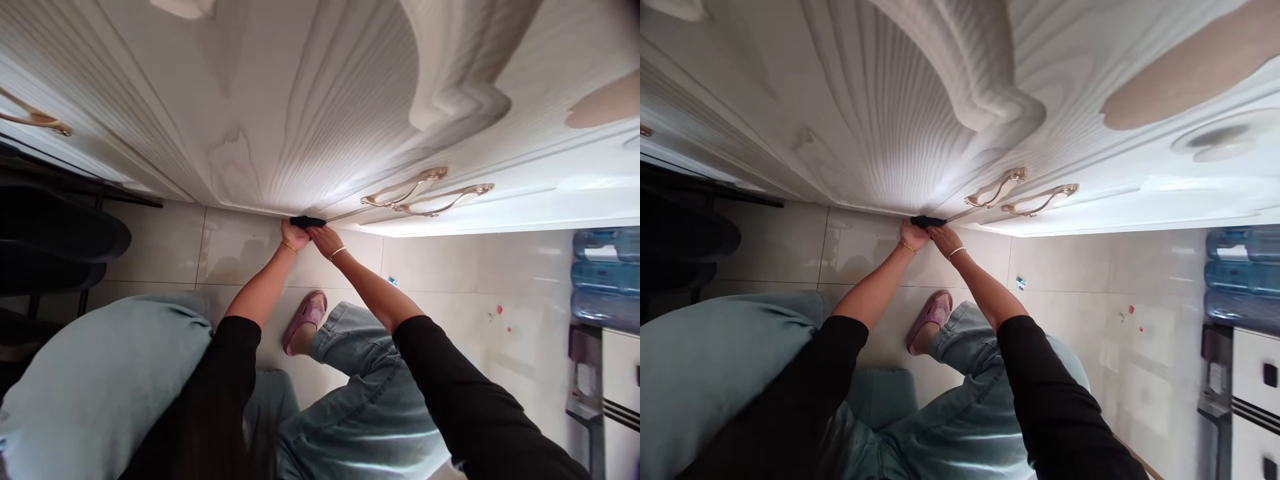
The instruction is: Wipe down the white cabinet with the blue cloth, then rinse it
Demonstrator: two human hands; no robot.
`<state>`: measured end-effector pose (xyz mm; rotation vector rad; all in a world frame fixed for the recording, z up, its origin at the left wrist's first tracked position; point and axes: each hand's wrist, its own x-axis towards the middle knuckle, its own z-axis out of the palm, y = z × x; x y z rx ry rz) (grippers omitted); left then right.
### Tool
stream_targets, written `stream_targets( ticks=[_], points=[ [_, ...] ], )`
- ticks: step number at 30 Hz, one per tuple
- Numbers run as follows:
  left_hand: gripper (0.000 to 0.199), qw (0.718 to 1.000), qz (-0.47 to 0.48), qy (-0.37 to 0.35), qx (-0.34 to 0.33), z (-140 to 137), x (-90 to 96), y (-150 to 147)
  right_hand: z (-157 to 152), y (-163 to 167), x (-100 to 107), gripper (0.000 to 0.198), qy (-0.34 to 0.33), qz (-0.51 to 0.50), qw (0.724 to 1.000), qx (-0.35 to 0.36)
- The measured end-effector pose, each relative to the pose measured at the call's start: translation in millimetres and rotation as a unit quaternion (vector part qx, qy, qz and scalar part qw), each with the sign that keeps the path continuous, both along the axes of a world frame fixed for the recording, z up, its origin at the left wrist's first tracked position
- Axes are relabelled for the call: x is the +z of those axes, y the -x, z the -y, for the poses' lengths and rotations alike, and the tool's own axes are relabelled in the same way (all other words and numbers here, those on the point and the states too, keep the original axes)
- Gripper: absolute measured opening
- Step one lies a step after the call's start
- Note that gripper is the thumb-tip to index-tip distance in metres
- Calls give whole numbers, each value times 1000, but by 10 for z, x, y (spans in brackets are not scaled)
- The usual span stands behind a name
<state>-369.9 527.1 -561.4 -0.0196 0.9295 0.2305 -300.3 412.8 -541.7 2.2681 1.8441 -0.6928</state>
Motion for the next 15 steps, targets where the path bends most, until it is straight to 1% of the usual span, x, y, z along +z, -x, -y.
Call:
stream_targets(
  ticks=[2, 4, 6, 7, 8, 10, 13, 15],
  points=[
    [76, 1000, 1, 20, -23, 157, -3, -135, 215, -58, 17, 53, 1, 9, 1000, -17],
    [78, 999, -9, 34, -37, 202, 5, -195, 359, -66, 38, 53, -1, 17, 999, -31],
    [79, 998, -29, 34, -39, 117, 22, -161, 379, -15, 57, 53, -9, 18, 999, -39],
    [78, 998, -39, 28, -36, 27, 34, -108, 327, 35, 63, 53, -15, 15, 999, -40],
    [77, 998, -48, 17, -31, -92, 51, -31, 230, 103, 65, 53, -24, 10, 999, -39],
    [77, 998, -66, -11, -21, -399, 97, 178, -88, 290, 65, 51, -45, -5, 998, -32],
    [77, 994, -90, -61, -5, -943, 187, 565, -755, 655, 79, 50, -75, -37, 996, -12],
    [76, 989, -102, -108, 28, -1275, 241, 804, -1180, 891, 102, 51, -92, -57, 994, 2]
  ],
)
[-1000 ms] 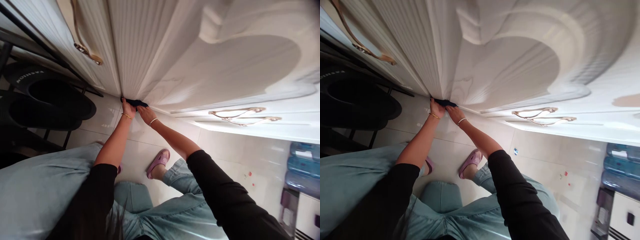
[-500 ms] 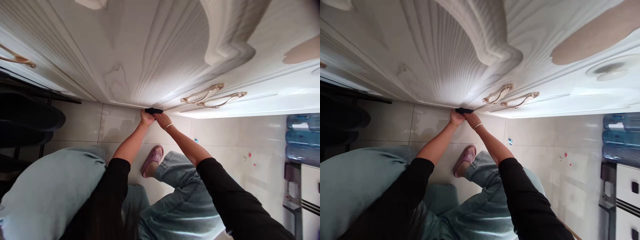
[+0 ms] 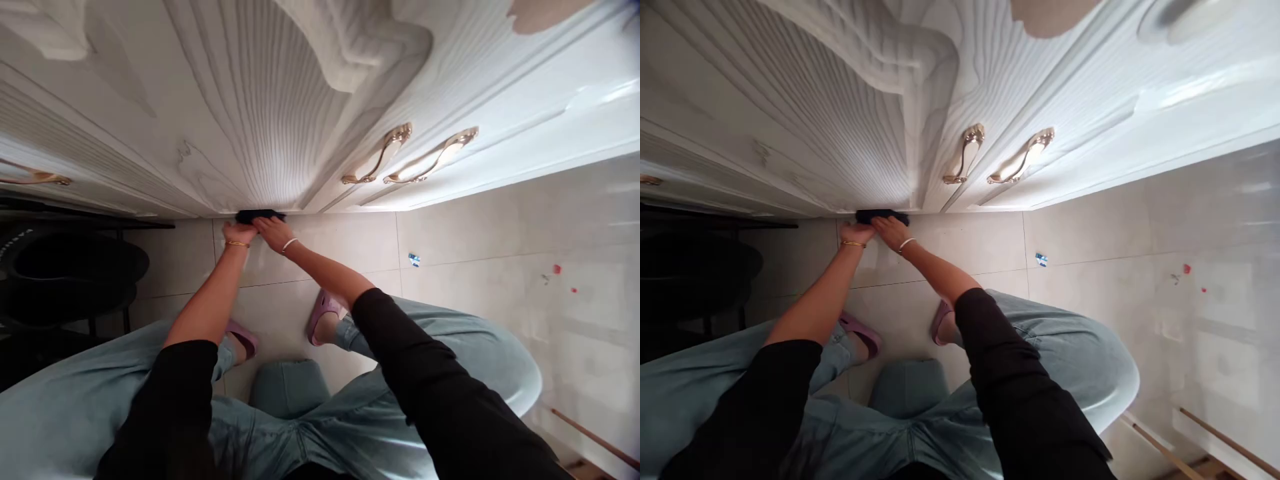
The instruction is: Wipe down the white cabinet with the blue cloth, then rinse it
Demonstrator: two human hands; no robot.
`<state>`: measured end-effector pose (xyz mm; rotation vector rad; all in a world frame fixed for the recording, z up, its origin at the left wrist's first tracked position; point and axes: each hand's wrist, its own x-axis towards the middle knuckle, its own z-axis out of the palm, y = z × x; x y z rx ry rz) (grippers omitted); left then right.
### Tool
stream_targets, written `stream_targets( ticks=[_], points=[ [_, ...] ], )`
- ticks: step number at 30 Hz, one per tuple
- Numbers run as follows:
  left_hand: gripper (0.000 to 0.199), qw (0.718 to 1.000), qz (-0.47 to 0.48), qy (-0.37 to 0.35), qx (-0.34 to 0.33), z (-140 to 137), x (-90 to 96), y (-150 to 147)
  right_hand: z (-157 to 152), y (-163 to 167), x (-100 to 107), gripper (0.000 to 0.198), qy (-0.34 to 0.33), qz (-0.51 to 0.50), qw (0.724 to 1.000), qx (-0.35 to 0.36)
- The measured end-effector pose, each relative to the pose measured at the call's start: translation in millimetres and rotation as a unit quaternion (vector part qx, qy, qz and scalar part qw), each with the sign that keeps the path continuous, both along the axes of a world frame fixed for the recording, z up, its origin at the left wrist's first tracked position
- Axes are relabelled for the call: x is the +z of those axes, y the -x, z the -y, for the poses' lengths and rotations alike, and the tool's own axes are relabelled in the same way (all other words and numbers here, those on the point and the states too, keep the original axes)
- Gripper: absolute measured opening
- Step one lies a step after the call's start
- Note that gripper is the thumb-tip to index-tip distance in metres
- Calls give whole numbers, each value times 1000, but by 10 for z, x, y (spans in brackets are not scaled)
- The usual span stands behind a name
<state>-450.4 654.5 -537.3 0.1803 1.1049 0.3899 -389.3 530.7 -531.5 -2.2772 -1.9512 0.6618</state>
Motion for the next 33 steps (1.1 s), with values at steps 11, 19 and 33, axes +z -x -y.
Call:
stream_targets(
  ticks=[11, 19, 33],
  points=[
    [69, 998, 7, 48, -42, 559, -45, -357, 722, -468, -71, 58, 19, -8, 998, -60],
    [66, 995, -8, 60, -79, 593, 460, -549, 1167, -522, -199, 62, -75, -31, 989, -123],
    [42, 991, -60, -22, -118, 825, 921, -333, 607, 395, -181, 72, -295, -289, 691, -593]
  ],
)
